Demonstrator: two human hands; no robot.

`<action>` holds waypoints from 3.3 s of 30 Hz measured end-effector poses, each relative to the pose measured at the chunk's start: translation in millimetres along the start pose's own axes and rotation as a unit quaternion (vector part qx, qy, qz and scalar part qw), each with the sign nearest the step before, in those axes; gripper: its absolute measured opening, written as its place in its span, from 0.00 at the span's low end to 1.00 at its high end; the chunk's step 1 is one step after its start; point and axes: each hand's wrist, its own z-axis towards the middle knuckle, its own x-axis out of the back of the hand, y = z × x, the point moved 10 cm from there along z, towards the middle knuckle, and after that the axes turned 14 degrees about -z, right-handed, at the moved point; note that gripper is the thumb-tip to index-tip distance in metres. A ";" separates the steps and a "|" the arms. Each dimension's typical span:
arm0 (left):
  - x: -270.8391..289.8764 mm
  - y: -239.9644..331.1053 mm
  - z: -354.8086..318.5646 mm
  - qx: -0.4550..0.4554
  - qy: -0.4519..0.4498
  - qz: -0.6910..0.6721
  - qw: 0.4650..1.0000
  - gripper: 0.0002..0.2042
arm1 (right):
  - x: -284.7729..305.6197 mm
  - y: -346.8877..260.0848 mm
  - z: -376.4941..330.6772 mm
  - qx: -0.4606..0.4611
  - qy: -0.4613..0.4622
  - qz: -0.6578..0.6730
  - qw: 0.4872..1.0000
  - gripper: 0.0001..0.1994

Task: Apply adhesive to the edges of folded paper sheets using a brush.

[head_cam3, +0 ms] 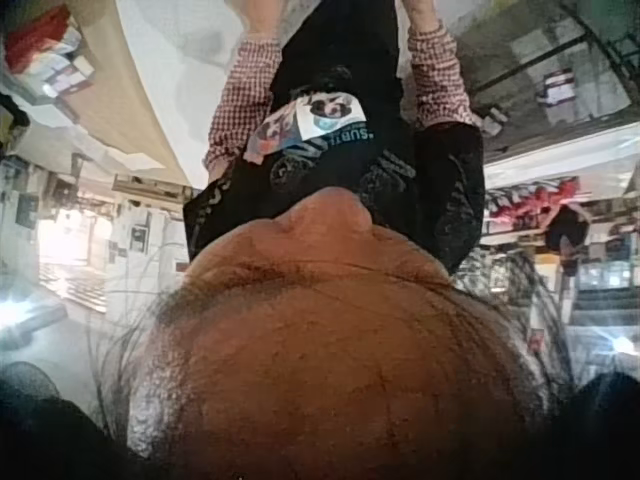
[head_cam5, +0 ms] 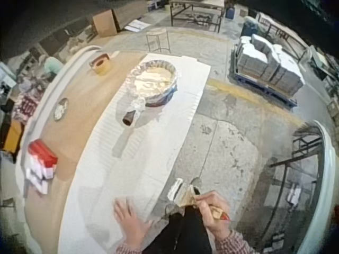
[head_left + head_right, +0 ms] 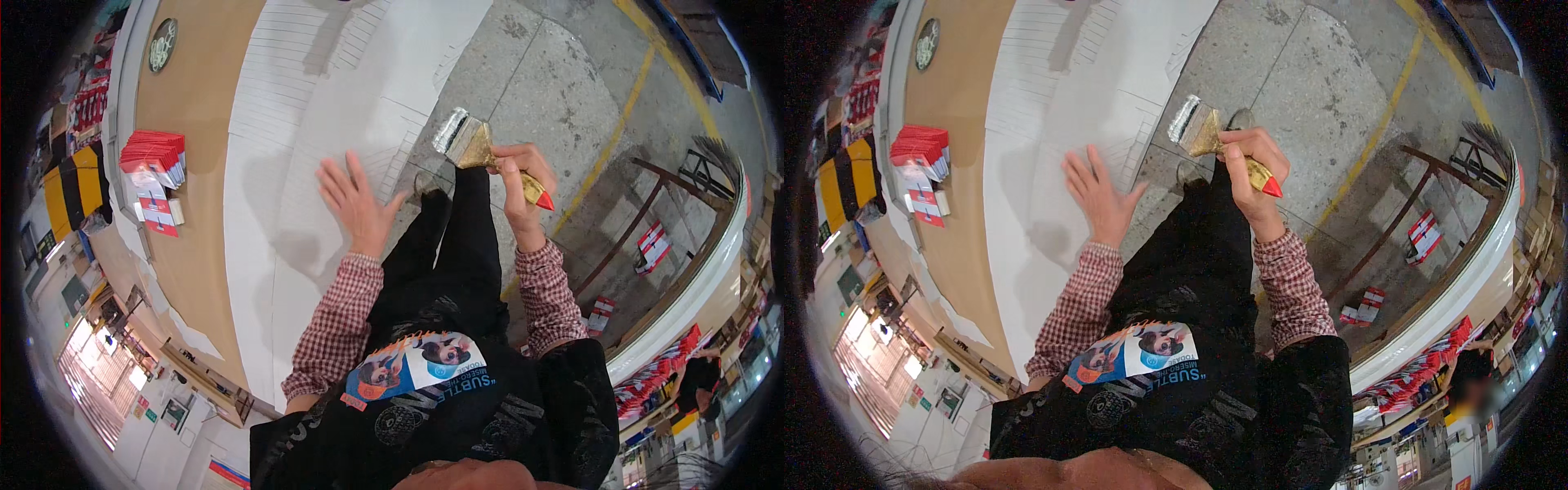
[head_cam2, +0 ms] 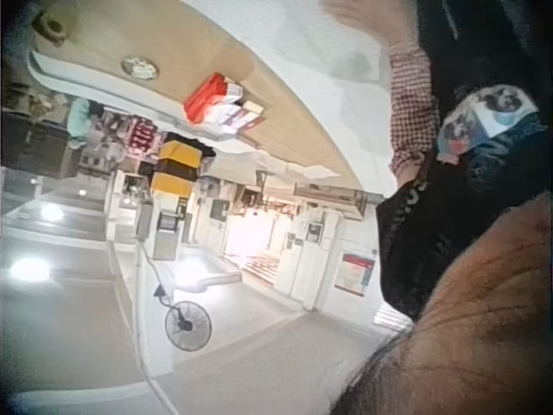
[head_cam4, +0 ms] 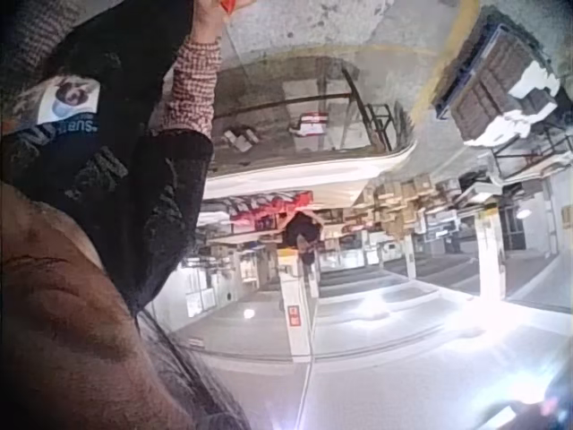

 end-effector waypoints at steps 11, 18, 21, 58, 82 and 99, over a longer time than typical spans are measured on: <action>35.0 -24.1 2.9 -0.077 -0.108 -0.096 0.986 0.38 | -14.6 -6.9 17.5 0.106 0.012 -0.033 0.994 0.08; 39.5 -23.7 8.1 -0.095 -0.119 -0.132 0.979 0.35 | -24.9 -3.2 -3.7 0.057 -0.010 -0.009 0.998 0.06; 37.9 -23.7 8.0 -0.091 -0.120 -0.114 0.982 0.35 | -22.0 -14.5 -3.3 0.064 0.008 -0.020 0.998 0.06; 46.3 -60.8 -43.3 -0.051 -0.121 -0.110 0.985 0.34 | -37.2 -27.7 -62.5 0.085 0.017 -0.034 0.996 0.05; 45.0 -99.5 -95.6 -0.051 -0.153 -0.102 0.982 0.36 | -51.5 -28.7 -103.4 0.082 0.034 -0.019 0.996 0.06; 35.1 -91.3 -99.0 -0.066 -0.097 -0.046 0.992 0.37 | -69.4 -20.1 -146.9 0.044 -0.007 -0.005 0.999 0.06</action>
